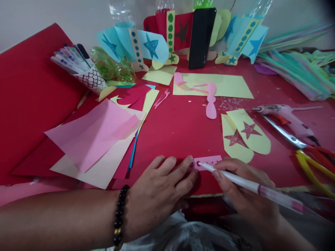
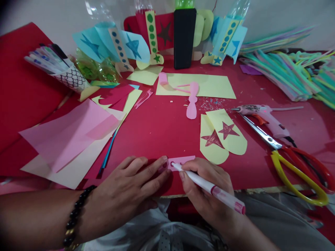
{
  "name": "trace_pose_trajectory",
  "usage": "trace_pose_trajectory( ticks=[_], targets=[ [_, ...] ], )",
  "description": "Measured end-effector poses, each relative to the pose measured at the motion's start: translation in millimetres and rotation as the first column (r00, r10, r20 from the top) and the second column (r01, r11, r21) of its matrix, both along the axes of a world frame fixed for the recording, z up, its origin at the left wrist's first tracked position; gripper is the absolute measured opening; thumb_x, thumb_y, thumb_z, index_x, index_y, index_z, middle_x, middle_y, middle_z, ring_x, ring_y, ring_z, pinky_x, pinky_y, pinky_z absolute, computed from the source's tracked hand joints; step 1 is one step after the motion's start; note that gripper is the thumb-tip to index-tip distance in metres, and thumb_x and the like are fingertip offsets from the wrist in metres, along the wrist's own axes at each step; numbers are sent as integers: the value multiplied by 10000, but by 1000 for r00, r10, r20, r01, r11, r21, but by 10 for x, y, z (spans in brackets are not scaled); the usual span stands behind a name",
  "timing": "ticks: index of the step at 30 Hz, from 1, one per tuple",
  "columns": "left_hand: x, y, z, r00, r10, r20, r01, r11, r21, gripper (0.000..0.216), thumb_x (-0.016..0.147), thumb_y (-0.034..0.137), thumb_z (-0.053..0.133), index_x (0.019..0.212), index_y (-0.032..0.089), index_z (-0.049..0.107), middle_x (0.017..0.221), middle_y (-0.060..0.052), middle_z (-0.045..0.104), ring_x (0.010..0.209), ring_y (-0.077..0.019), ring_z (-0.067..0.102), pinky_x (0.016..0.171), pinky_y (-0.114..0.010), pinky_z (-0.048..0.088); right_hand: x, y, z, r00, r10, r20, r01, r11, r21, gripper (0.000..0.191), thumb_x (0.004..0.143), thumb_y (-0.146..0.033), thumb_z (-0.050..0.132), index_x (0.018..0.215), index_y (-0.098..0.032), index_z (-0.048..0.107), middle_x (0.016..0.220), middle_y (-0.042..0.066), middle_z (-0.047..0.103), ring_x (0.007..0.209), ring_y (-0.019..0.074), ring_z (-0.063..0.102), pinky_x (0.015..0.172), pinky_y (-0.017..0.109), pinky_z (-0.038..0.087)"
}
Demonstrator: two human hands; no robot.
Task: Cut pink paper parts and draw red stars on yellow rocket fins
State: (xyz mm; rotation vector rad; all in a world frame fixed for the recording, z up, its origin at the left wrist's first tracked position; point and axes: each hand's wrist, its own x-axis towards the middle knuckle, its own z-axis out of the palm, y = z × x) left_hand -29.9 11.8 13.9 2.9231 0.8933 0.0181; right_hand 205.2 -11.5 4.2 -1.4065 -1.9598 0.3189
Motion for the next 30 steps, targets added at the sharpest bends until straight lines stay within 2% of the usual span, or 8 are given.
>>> trace_pose_trajectory(
  ticks=[6, 10, 13, 15, 17, 21, 24, 30],
  targets=[
    [-5, -10, -3, 1000, 0, -2, 0, 1000, -17, 621, 924, 520, 539, 1446, 219, 385, 1556, -37, 321, 1153, -248, 432, 921, -409, 358, -19, 17, 4, 1000, -16, -3, 16, 1000, 7, 76, 851, -171, 608, 906, -219, 586, 754, -33, 657, 611, 98, 624, 610, 215, 482],
    [-2, -6, 0, 1000, 3, -3, -3, 1000, -10, 615, 922, 511, 550, 1439, 219, 392, 1549, -34, 333, 1153, -245, 427, 923, -406, 354, 1, -21, -22, 998, 25, -66, -25, 1000, -6, 92, 839, -151, 613, 895, -222, 595, 761, -25, 659, 627, 109, 629, 607, 223, 490],
    [5, 2, 10, 1000, 2, -12, -3, 1000, -17, 633, 906, 520, 572, 1437, 224, 393, 1548, -32, 334, 1154, -248, 422, 922, -408, 354, 77, -94, -80, 971, -87, -222, 87, 996, -9, 85, 827, -145, 618, 874, -216, 610, 821, 1, 668, 659, 129, 637, 597, 237, 501],
    [14, 8, 20, 1000, 8, -15, -8, 1000, -25, 629, 901, 528, 575, 1428, 233, 402, 1547, -22, 335, 1142, -248, 422, 917, -411, 354, 136, -133, -114, 947, -147, -284, 142, 989, -36, 80, 821, -150, 626, 871, -212, 621, 808, 0, 658, 591, 114, 601, 521, 228, 476],
    [27, 16, 31, 1000, 13, -21, -14, 999, -32, 623, 893, 532, 585, 1418, 244, 411, 1562, -7, 308, 1132, -246, 420, 913, -414, 353, 176, -146, -123, 951, -161, -265, 152, 987, -57, 81, 817, -154, 632, 871, -214, 624, 773, -9, 649, 541, 102, 566, 469, 221, 446],
    [54, 44, 46, 999, -4, -46, 1, 999, -55, 638, 862, 551, 619, 1391, 245, 437, 1587, 1, 253, 1111, -252, 418, 898, -418, 356, 175, -113, -80, 985, -112, -128, 115, 993, 12, 75, 822, -155, 620, 857, -218, 599, 782, -8, 663, 634, 124, 624, 580, 232, 500],
    [69, 69, 54, 999, -16, -47, 13, 998, -62, 658, 854, 568, 619, 1399, 252, 430, 1572, -2, 283, 1087, -253, 419, 877, -419, 354, 156, -87, -58, 992, -101, -79, 105, 993, 51, 70, 834, -172, 611, 880, -222, 595, 786, -6, 669, 643, 129, 631, 590, 238, 509],
    [96, 100, 89, 998, -14, -60, 9, 997, -76, 692, 878, 582, 575, 1463, 287, 355, 1552, 17, 319, 1071, -247, 410, 852, -416, 346, 163, -86, -82, 994, -90, -64, 92, 995, 27, 88, 834, -182, 622, 907, -224, 601, 808, -3, 669, 666, 133, 637, 610, 243, 513]
  ],
)
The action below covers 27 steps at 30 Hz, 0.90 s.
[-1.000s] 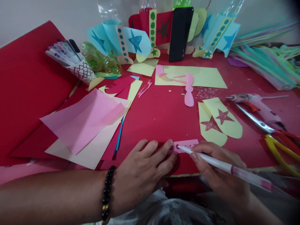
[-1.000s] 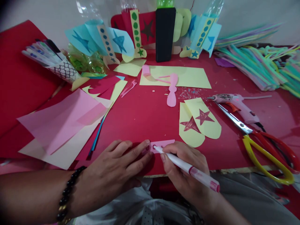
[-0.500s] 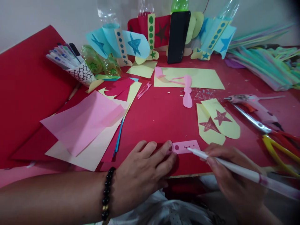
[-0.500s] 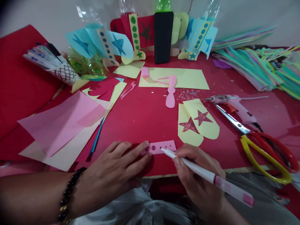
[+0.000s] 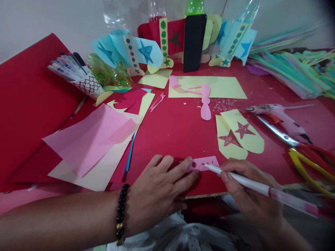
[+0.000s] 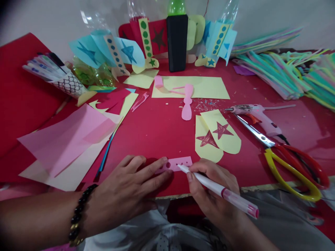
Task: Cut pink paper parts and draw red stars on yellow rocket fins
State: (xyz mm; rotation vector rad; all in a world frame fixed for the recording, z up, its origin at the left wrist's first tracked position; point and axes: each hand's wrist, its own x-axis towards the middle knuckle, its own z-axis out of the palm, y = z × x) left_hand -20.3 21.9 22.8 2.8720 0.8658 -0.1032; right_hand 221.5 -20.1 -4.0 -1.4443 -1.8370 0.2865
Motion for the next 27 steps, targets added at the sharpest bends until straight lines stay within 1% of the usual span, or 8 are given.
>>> trace_pose_trajectory(
  ticks=[5, 8, 11, 14, 19, 21, 24, 27],
  targets=[
    [9, -1, 3, 1000, 2, -5, -2, 1000, -6, 690, 881, 580, 571, 1467, 291, 351, 1555, 25, 308, 1068, -246, 408, 850, -418, 348, -32, 25, 17, 997, -21, 69, 20, 1000, 20, 68, 849, -181, 611, 897, -225, 590, 779, -12, 669, 633, 120, 631, 630, 241, 510],
    [11, -3, -6, 1000, 0, 2, 0, 1000, 0, 693, 889, 578, 559, 1477, 286, 336, 1555, 22, 309, 1074, -247, 408, 855, -418, 348, -56, 51, 44, 994, 3, 105, -6, 1000, 22, 60, 864, -189, 598, 910, -226, 587, 784, -4, 682, 627, 127, 640, 610, 247, 504],
    [10, -9, -4, 1000, 6, -1, -6, 1000, 3, 687, 888, 577, 561, 1473, 290, 344, 1554, 24, 312, 1073, -245, 407, 853, -417, 349, -58, 60, 61, 994, 23, 109, -24, 1000, 13, 47, 868, -197, 590, 898, -231, 579, 763, -5, 678, 596, 130, 636, 565, 250, 494],
    [11, -12, 1, 1000, 9, -5, -9, 1000, 0, 677, 885, 580, 564, 1464, 296, 358, 1552, 34, 315, 1054, -237, 409, 833, -410, 356, -51, 56, 60, 995, 10, 100, -13, 999, 33, 64, 859, -190, 597, 902, -231, 574, 774, -2, 680, 606, 133, 642, 566, 248, 497],
    [30, 12, -8, 1000, -1, -15, 1, 1000, -5, 715, 841, 575, 628, 1452, 301, 377, 1601, 51, 202, 1027, -231, 414, 833, -407, 366, -43, 44, 38, 997, 20, 79, -21, 1000, 16, 78, 857, -179, 591, 916, -228, 578, 779, -7, 677, 620, 133, 648, 594, 248, 509],
    [40, 23, -7, 1000, -11, -11, 10, 1000, -20, 740, 821, 595, 641, 1449, 304, 379, 1595, 46, 221, 1022, -234, 415, 835, -407, 364, -31, 31, 30, 998, 18, 62, -19, 1000, 19, 84, 849, -176, 601, 915, -224, 582, 784, -7, 678, 629, 135, 653, 599, 247, 510],
    [55, 31, 7, 1000, -11, -5, 11, 1000, -24, 790, 824, 631, 610, 1486, 317, 316, 1570, 34, 283, 1009, -241, 413, 830, -411, 358, -11, 11, 26, 999, 27, 36, -28, 999, 16, 100, 836, -166, 618, 915, -216, 584, 799, -4, 678, 651, 134, 658, 622, 246, 512],
    [69, 34, 20, 1000, -11, -10, 11, 1000, -13, 805, 832, 637, 594, 1500, 304, 295, 1565, 28, 296, 1012, -244, 405, 836, -410, 355, -12, 9, 36, 999, 35, 25, -36, 999, 18, 101, 838, -159, 614, 912, -216, 577, 791, -6, 673, 649, 129, 651, 634, 246, 511]
  ],
)
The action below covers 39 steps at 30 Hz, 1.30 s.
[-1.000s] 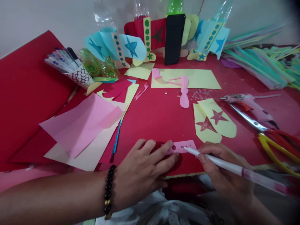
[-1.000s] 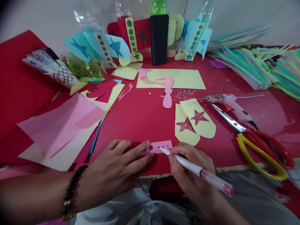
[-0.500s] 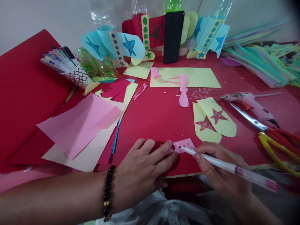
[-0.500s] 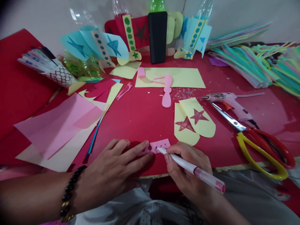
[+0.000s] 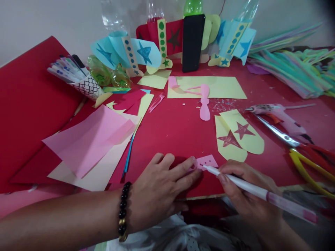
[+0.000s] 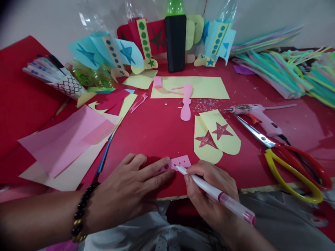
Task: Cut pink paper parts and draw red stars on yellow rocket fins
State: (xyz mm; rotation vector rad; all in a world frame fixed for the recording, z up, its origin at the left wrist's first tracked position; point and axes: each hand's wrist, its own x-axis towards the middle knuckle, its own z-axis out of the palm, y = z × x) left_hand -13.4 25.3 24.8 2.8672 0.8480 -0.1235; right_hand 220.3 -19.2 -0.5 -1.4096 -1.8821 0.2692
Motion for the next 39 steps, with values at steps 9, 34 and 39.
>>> trace_pose_trajectory(
  ticks=[9, 34, 39],
  targets=[
    [8, 14, -14, 1000, 6, -2, -6, 1000, 7, 764, 850, 626, 572, 1493, 307, 310, 1569, 22, 280, 1007, -238, 412, 824, -406, 365, -38, 54, 22, 999, 26, 31, -26, 1000, -9, 65, 856, -184, 594, 905, -226, 582, 766, -6, 673, 595, 128, 637, 577, 248, 499],
    [7, 17, -26, 1000, 14, 7, -14, 1000, -4, 723, 877, 623, 536, 1489, 302, 322, 1568, 63, 286, 998, -241, 391, 799, -421, 344, -43, 82, 63, 997, 6, 82, -4, 1000, -29, 17, 869, -210, 585, 861, -226, 583, 703, -33, 656, 553, 104, 604, 539, 225, 445],
    [2, 10, -20, 1000, 16, 13, -15, 1000, -6, 718, 874, 621, 546, 1480, 300, 335, 1566, 64, 292, 991, -236, 391, 799, -417, 336, -39, 71, 56, 997, -11, 79, 15, 999, -43, 25, 872, -205, 588, 886, -224, 584, 734, -30, 661, 582, 103, 608, 548, 224, 440]
  ],
)
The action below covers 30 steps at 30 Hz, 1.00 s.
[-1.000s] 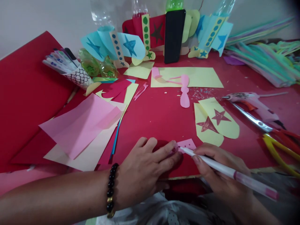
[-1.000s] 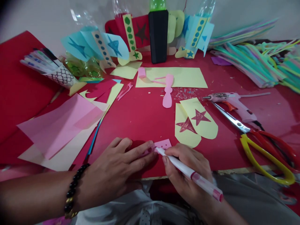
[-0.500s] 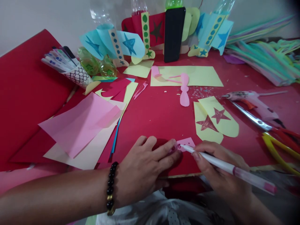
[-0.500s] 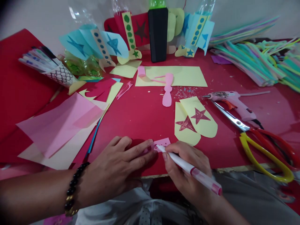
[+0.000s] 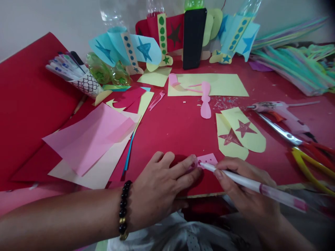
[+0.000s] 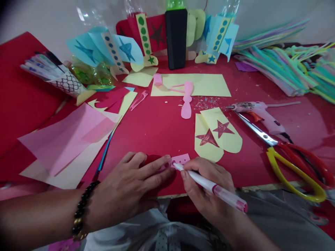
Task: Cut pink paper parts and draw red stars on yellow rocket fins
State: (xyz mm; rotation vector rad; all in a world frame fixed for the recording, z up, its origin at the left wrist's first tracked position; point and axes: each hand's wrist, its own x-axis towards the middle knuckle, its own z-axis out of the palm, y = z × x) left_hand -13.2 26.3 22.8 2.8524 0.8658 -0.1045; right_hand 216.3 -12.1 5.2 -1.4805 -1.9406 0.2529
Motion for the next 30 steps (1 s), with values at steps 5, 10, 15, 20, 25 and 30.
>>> trace_pose_trajectory(
  ticks=[5, 10, 15, 20, 25, 30],
  targets=[
    [-3, -16, 2, 1000, -3, 3, 3, 1000, 9, 708, 876, 616, 547, 1476, 300, 342, 1565, 57, 298, 1000, -241, 393, 803, -420, 332, -3, -1, -6, 1000, -17, -12, 17, 1000, 1, 15, 874, -212, 589, 878, -224, 580, 717, -34, 648, 565, 97, 597, 539, 224, 431],
    [-5, -16, -5, 1000, 0, 5, 0, 1000, 17, 714, 875, 624, 542, 1478, 297, 343, 1566, 59, 298, 1000, -242, 394, 809, -423, 333, -9, 3, -13, 1000, -12, -16, 12, 1000, 11, 12, 872, -214, 590, 872, -223, 583, 718, -32, 654, 572, 101, 606, 542, 225, 435],
    [-8, -8, -7, 1000, -4, 10, 4, 1000, 11, 719, 869, 630, 546, 1476, 299, 345, 1567, 62, 294, 995, -239, 398, 806, -423, 336, -8, 5, -11, 1000, -7, -18, 7, 1000, 10, 15, 868, -212, 595, 864, -222, 585, 708, -32, 649, 570, 104, 604, 548, 225, 445],
    [-6, -12, -18, 1000, -4, 10, 3, 1000, 21, 684, 897, 627, 496, 1476, 294, 349, 1566, 51, 298, 998, -241, 402, 805, -424, 341, -8, 8, -6, 1000, 24, -21, -24, 1000, 11, 28, 870, -200, 593, 889, -219, 585, 745, -25, 659, 607, 100, 617, 579, 215, 458],
    [-13, -20, -16, 1000, -5, 6, 5, 1000, 21, 688, 892, 628, 504, 1477, 301, 346, 1569, 48, 291, 999, -243, 405, 806, -423, 344, -10, 12, 2, 1000, -10, -21, 11, 1000, 14, 27, 863, -196, 597, 872, -218, 585, 711, -32, 649, 571, 98, 604, 554, 216, 450],
    [-17, -19, -13, 1000, -4, 5, 4, 1000, 25, 705, 872, 629, 541, 1469, 304, 356, 1571, 44, 288, 1001, -241, 407, 801, -420, 346, -13, 20, 21, 999, 37, -31, -38, 999, -8, 43, 856, -184, 598, 856, -225, 582, 685, -46, 644, 546, 92, 596, 545, 210, 450]
  ],
)
